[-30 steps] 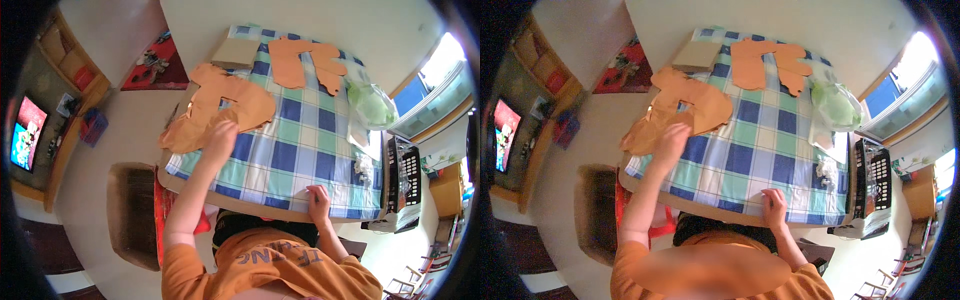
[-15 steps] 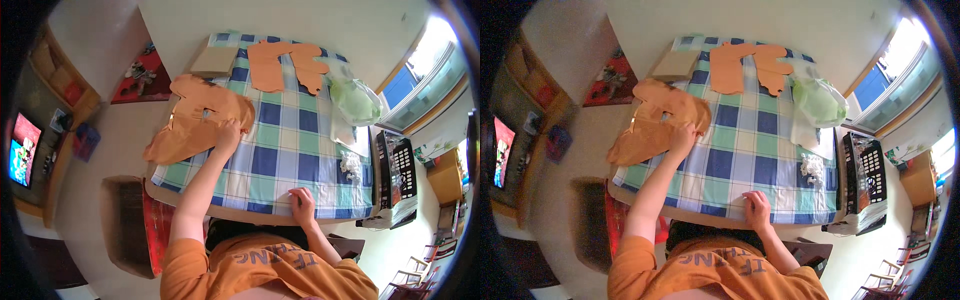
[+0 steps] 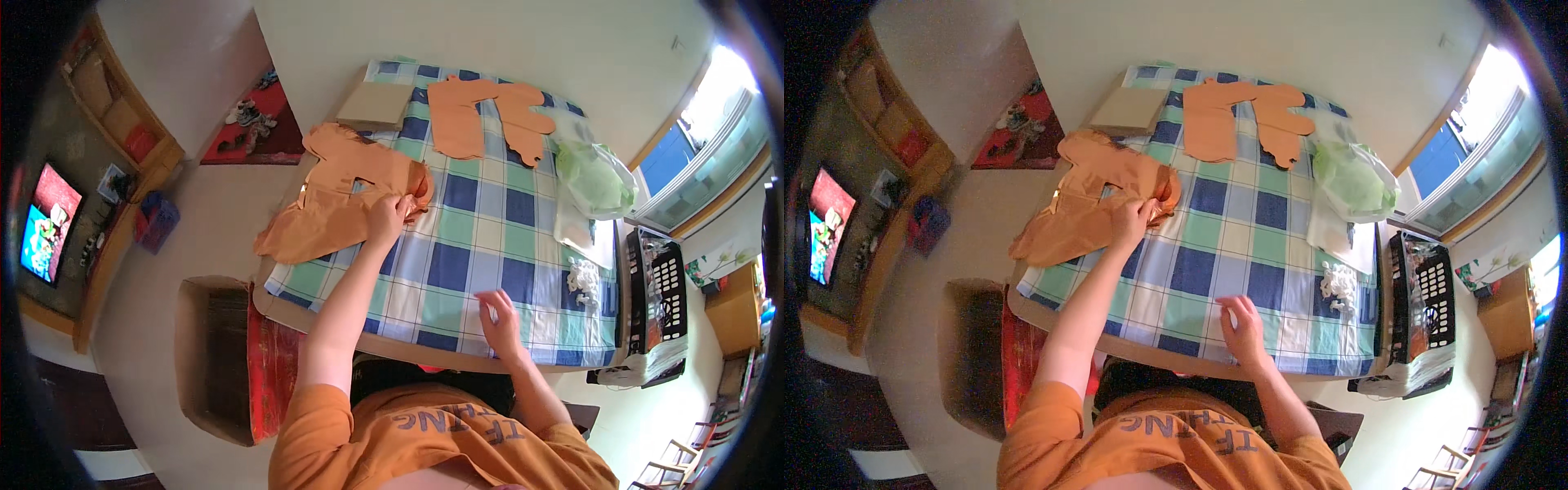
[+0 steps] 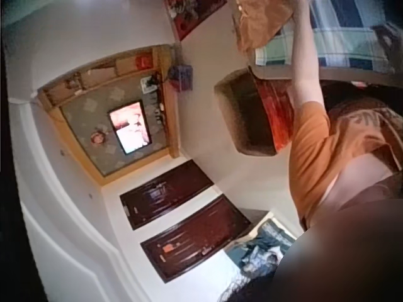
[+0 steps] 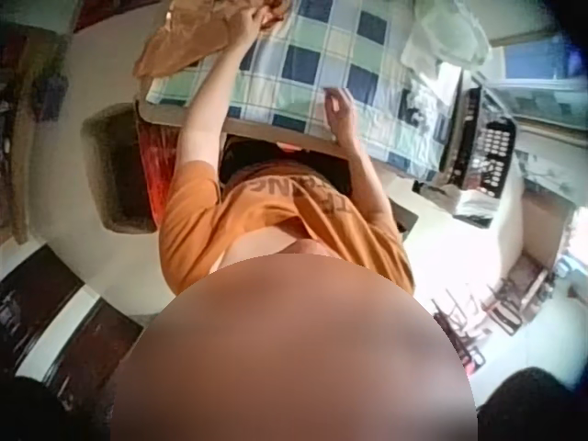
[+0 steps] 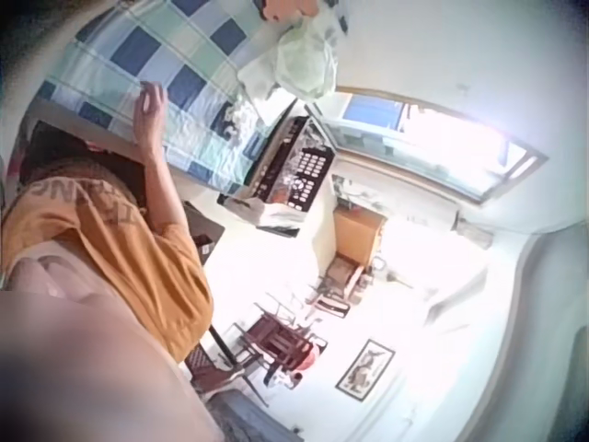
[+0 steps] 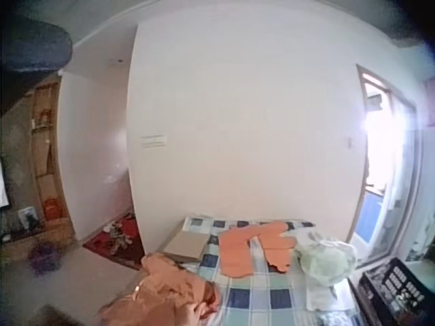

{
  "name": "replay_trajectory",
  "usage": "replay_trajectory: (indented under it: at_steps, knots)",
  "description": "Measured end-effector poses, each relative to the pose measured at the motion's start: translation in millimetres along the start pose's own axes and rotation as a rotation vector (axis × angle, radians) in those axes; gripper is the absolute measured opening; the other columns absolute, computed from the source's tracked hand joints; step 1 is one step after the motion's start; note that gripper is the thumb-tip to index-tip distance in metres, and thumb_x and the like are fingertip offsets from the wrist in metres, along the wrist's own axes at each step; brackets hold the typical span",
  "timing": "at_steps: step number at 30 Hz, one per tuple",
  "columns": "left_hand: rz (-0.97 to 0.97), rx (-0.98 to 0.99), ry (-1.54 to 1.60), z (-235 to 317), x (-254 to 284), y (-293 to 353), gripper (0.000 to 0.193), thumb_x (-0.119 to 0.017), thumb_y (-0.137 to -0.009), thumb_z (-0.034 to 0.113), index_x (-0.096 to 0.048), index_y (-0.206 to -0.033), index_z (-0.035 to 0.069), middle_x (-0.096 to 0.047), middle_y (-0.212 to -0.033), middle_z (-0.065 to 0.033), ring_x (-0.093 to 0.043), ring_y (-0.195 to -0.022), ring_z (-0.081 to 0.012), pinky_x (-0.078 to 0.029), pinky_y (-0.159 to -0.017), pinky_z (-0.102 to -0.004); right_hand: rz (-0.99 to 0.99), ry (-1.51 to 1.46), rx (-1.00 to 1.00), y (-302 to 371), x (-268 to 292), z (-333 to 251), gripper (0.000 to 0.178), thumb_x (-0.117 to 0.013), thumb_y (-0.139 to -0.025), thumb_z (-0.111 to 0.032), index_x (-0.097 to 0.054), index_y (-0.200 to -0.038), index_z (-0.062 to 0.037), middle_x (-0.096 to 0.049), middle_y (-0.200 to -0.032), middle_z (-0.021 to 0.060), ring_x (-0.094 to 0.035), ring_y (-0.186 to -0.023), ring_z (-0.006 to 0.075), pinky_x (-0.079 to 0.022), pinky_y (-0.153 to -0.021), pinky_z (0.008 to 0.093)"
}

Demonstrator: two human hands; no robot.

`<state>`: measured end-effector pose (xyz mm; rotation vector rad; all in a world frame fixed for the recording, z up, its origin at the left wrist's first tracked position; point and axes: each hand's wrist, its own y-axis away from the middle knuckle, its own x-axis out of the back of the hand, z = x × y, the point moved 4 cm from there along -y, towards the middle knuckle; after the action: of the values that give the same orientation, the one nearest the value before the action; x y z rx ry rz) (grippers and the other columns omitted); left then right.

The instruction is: The person is packaging thin orange foil-like sheets by placing them on cardboard backing and sliding them into plastic sleeves.

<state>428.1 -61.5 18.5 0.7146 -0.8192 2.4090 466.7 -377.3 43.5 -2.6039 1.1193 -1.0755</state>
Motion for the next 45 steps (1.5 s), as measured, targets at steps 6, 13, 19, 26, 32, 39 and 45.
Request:
replay_trajectory:
  at_steps: [6, 13, 19, 26, 32, 39, 45]
  knots:
    - [0.009, -0.016, 0.111, -14, 2, 2, 0.020, -0.070, -0.078, 0.016, -0.061, -0.077, -0.001, -0.064, -0.075, -0.0179, -0.063, -0.072, -0.0349, -0.049, -0.063, -0.0422, -0.055, 0.116, 0.324, -112, -67, -17, 0.028, -0.058, -0.083, -0.001, -0.060, -0.110, -0.0037, -0.060, -0.114, 0.0144, -0.056, -0.107, 0.0345, -0.048, -0.089, 0.0413]
    - [0.003, 0.038, 0.320, -11, -4, -5, 0.019, -0.071, -0.078, 0.015, -0.061, -0.076, -0.001, -0.066, -0.070, -0.0155, -0.065, -0.064, -0.0308, -0.049, -0.059, -0.0390, -0.081, 0.276, 0.393, -171, -117, 24, 0.030, -0.056, -0.084, -0.003, -0.059, -0.113, -0.0018, -0.058, -0.121, 0.0159, -0.054, -0.113, 0.0351, -0.043, -0.098, 0.0434]
    - [-0.076, 0.119, 0.204, -12, 0, -3, 0.026, -0.079, -0.072, 0.019, -0.062, -0.076, 0.000, -0.064, -0.068, -0.0137, -0.063, -0.062, -0.0267, -0.048, -0.060, -0.0365, -0.046, 0.392, 0.530, -165, -118, 9, 0.039, -0.056, -0.077, 0.002, -0.062, -0.115, -0.0072, -0.048, -0.134, 0.0169, -0.044, -0.127, 0.0366, -0.036, -0.105, 0.0482]
    - [0.015, 0.093, 0.276, -13, 1, -6, 0.026, -0.076, -0.076, 0.021, -0.062, -0.081, 0.000, -0.064, -0.070, -0.0135, -0.063, -0.064, -0.0270, -0.048, -0.060, -0.0360, 0.089, 0.392, 0.476, -172, -114, 19, 0.036, -0.057, -0.080, -0.001, -0.061, -0.115, -0.0058, -0.041, -0.142, 0.0165, -0.039, -0.133, 0.0369, -0.027, -0.110, 0.0521]
    - [0.009, 0.089, 0.336, -28, -2, -15, 0.025, -0.069, -0.084, 0.022, -0.064, -0.094, 0.000, -0.067, -0.081, -0.0169, -0.067, -0.074, -0.0274, -0.052, -0.065, -0.0349, -0.019, 0.410, 0.411, -171, -126, 24, 0.027, -0.056, -0.092, -0.022, -0.063, -0.114, -0.0088, -0.062, -0.119, 0.0084, -0.055, -0.116, 0.0254, -0.029, -0.109, 0.0512]
    - [0.415, 0.746, 1.104, -131, 69, -57, 0.019, -0.056, -0.093, 0.018, -0.064, -0.096, 0.001, -0.060, -0.081, -0.0022, -0.059, -0.077, -0.0129, -0.048, -0.066, -0.0280, -0.063, 0.439, 0.324, -171, -121, 44, 0.029, -0.056, -0.091, -0.024, -0.062, -0.115, -0.0087, -0.060, -0.122, 0.0080, -0.053, -0.120, 0.0241, -0.029, -0.109, 0.0525]
    - [0.412, 0.477, 1.371, -263, 146, -46, 0.037, -0.040, -0.095, 0.016, -0.050, -0.127, 0.000, -0.057, -0.124, -0.0125, -0.059, -0.110, -0.0224, -0.054, -0.088, -0.0363, -0.079, 0.425, 0.327, -172, -121, 38, 0.030, -0.056, -0.091, -0.024, -0.062, -0.117, -0.0092, -0.060, -0.123, 0.0076, -0.052, -0.121, 0.0240, -0.029, -0.109, 0.0522]
